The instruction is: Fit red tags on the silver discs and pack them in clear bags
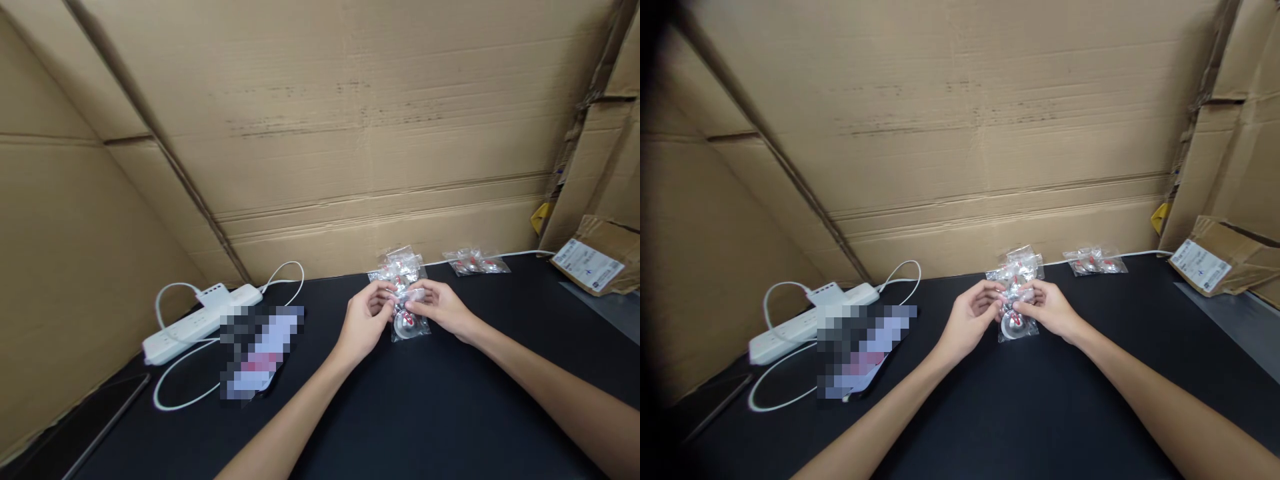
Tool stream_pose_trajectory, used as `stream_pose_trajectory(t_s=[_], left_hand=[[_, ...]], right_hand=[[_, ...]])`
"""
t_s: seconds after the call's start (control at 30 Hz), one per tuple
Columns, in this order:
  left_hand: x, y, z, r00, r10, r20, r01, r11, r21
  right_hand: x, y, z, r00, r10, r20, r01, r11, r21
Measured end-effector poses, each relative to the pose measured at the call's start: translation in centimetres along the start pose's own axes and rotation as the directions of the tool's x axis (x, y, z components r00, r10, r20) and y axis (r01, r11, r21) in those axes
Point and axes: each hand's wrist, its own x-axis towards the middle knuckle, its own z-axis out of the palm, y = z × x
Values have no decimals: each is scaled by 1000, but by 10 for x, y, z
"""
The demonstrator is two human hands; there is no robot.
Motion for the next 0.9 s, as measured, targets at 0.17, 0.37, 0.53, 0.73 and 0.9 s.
stream_pose_trajectory(t_s=[0.17,0.37,0.53,0.73,0.9], left_hand=[[0,5,1,997,-71,26,72,997,-26],[0,3,0,980,-127,151,116,990,78],[-1,1,-2,982,-105,156,87,989,120],[-2,6,-2,980,-98,176,69,985,161],[1,5,-8,973,-124,195,82,975,209]], right_hand=[[-1,-3,-4,998,-24,51,26,999,-32],[-2,-5,-5,998,-23,64,25,999,-27],[-1,-2,-8,997,-12,79,17,998,-60],[-1,-4,-7,996,-16,83,25,994,-103],[-1,-5,-6,997,16,74,-9,995,-95]])
